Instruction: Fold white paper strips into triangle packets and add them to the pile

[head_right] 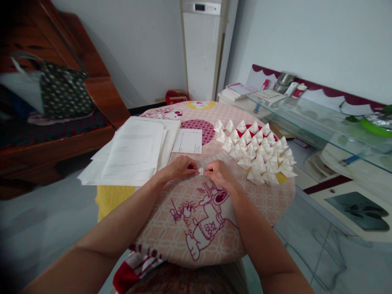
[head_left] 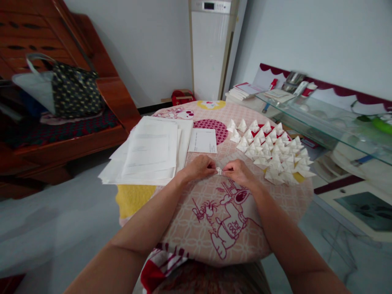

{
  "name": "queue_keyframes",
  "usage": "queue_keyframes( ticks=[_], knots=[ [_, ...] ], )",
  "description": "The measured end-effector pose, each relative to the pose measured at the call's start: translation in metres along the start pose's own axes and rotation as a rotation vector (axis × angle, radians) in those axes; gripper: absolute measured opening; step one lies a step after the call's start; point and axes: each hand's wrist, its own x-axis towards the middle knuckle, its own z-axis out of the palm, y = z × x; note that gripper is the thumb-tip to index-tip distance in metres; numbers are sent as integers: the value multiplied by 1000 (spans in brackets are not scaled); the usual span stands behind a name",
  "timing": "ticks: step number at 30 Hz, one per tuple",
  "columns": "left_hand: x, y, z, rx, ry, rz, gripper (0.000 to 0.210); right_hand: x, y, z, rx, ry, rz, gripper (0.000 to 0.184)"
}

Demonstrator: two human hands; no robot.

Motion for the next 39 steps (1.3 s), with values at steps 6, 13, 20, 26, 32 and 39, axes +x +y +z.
queue_keyframes(
  ticks=[6, 13, 20, 26, 32, 39],
  knots=[
    [-6, 3, -5, 138, -61, -41, 21, 0, -4, 0, -5, -17, 6, 16],
    [-7, 6, -3, 280, -57, -58, 21, 0, -7, 0, -54, -16, 12, 15],
    [-5, 3, -5, 156, -56, -12, 22, 3, -13, -1, -83, -11, 84, 14],
    [-4, 0, -5, 55, -79, -38, 21, 7, -16, 1, -91, -9, 132, 13],
    [-4, -3, -7, 40, -56, -27, 24, 9, -21, 1, -145, -5, 174, 16],
    [-2, -5, -7, 60, -69, -36, 18, 11, -21, 3, -182, 3, 185, 20]
  ],
)
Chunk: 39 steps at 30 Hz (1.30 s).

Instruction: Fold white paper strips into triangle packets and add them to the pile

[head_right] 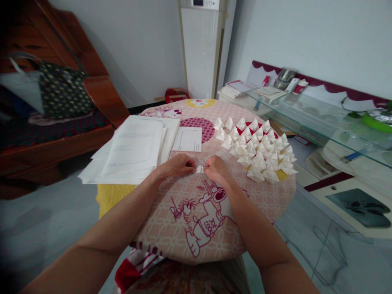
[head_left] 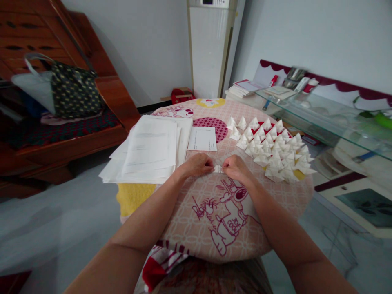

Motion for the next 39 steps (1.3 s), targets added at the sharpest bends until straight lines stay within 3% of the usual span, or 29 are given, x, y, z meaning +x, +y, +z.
queue_keyframes(
  ticks=[13, 21, 29, 39],
  knots=[
    [4, 14, 3, 194, 10, -193, 20, 0, -1, -3, 36, -2, 35, 16],
    [1, 23, 6, 295, 40, -241, 24, 2, -4, -1, -31, 8, 57, 19],
    [-2, 24, 7, 268, 66, -245, 24, 3, 4, 4, -36, 58, 43, 15],
    [9, 20, 17, 38, 115, -212, 21, 1, 10, 3, 97, 81, 48, 8]
  ],
)
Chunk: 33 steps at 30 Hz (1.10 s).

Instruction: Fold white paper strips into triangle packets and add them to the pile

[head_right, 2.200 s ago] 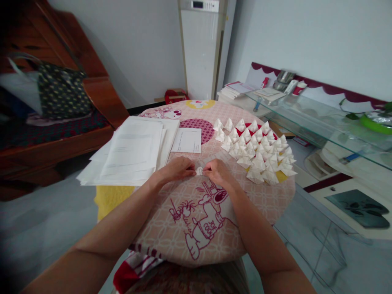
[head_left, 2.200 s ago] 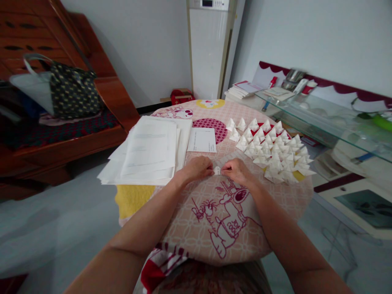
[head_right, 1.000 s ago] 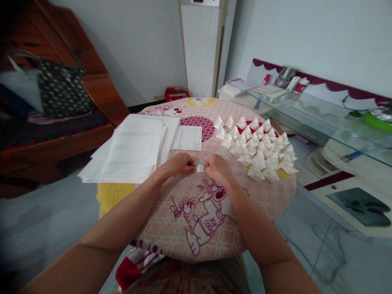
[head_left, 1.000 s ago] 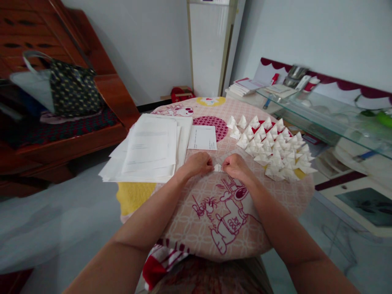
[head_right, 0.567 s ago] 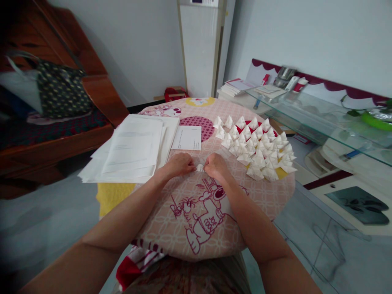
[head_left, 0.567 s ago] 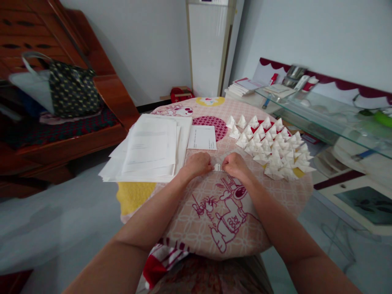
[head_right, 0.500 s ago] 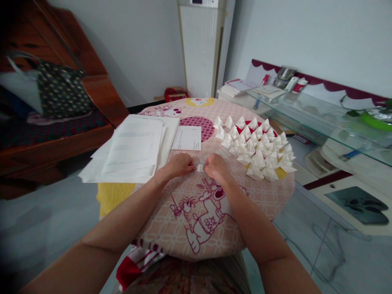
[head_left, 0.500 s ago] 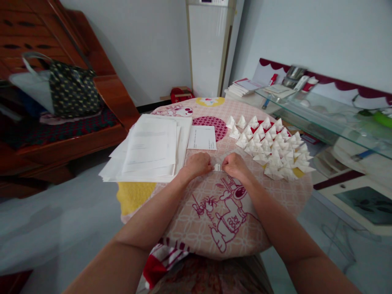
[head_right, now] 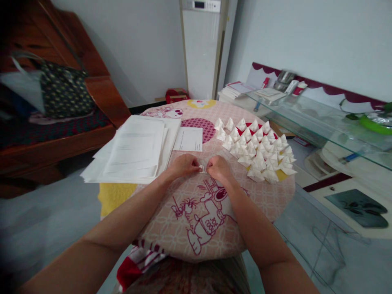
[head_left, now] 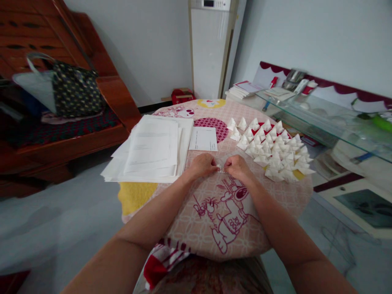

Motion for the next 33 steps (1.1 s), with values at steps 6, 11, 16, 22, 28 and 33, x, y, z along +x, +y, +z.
queue_keyframes(
  ticks=[6, 11, 16, 22, 28, 33],
  knots=[
    [6, -18, 0, -515, -44, 47, 33, -1, 18, -6, 513, -117, 77, 12],
    [5, -26, -2, -954, -137, -7, 33, 0, 26, -5, 848, -165, 70, 36],
    [3, -23, -3, -1030, -165, -31, 32, -2, 24, -4, 940, -265, 2, 43],
    [2, -22, -3, -1079, -191, -40, 31, -5, 22, -3, 992, -310, -12, 39],
    [3, -22, -6, -1178, -235, -91, 24, -6, 18, 0, 996, -195, -44, 37],
    [2, -21, -8, -1191, -219, -107, 22, -8, 15, 1, 1032, -283, -39, 46]
  ],
)
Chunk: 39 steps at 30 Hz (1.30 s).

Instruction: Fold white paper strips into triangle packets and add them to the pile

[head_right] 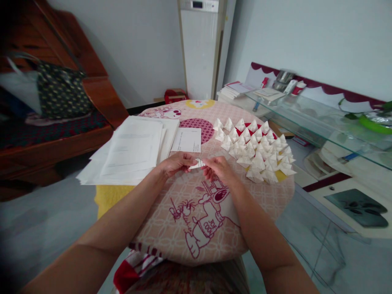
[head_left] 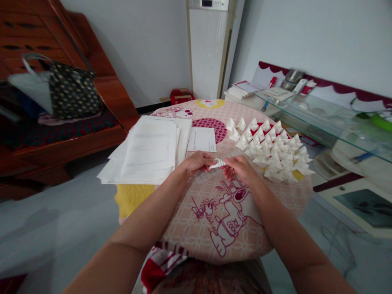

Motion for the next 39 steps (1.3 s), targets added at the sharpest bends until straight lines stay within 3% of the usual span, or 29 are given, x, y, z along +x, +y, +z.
queue_keyframes(
  ticks=[3, 6, 10, 17, 31, 39],
  knots=[
    [-1, 0, 3, 11, -36, 20, 24, 0, 1, 5, 1, -51, 22, 42],
    [-4, 1, 5, -6, -46, 36, 27, 0, 1, 9, 27, -17, -3, 36],
    [-8, 4, 4, -36, -95, 8, 27, 0, -2, 2, 78, 40, -48, 34],
    [-10, 4, 3, 21, -238, -17, 19, -5, -7, -8, 29, -16, -51, 30],
    [-10, 3, 4, 68, -303, -54, 16, -6, -7, -8, -9, -53, -41, 27],
    [-11, 3, 5, 64, -269, -24, 13, -6, -7, -5, 57, -30, -2, 26]
  ],
)
